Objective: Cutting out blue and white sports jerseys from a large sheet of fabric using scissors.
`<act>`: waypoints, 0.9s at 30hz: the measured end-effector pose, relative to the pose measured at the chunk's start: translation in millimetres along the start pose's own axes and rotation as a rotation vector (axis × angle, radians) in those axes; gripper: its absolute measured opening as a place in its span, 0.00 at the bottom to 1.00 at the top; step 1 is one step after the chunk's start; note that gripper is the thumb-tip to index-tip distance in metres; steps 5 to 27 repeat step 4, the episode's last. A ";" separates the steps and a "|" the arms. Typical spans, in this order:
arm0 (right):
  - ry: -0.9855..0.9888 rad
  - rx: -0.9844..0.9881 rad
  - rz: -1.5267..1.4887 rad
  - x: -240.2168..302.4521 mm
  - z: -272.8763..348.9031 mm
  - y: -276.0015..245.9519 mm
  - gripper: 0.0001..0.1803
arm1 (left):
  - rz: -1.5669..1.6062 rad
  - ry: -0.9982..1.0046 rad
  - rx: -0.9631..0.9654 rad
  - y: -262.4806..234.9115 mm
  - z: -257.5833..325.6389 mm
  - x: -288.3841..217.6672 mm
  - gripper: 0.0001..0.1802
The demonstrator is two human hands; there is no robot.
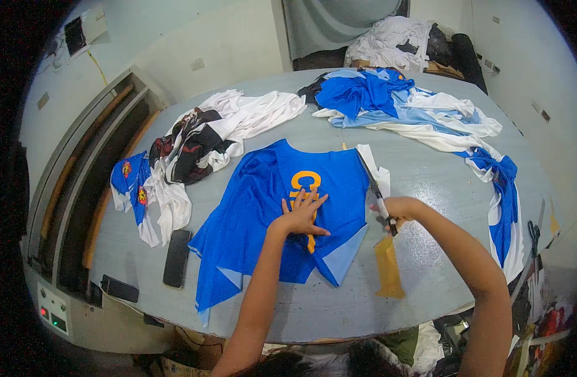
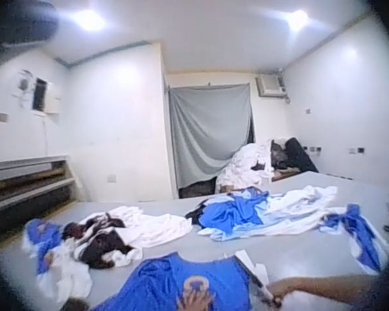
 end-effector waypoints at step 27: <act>0.095 -0.113 0.155 15.3 -10.4 -11.6 0.30 | -0.018 -0.004 0.012 -1.7 -0.1 -0.4 0.62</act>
Point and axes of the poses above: each hand's wrist, its own z-axis away from the middle knuckle, its own y-axis out of the palm, x = y × z, the point moved 7 cm from there along -z, towards the middle knuckle, and after that the axes turned 3 degrees about -y, right-handed, at the moved point
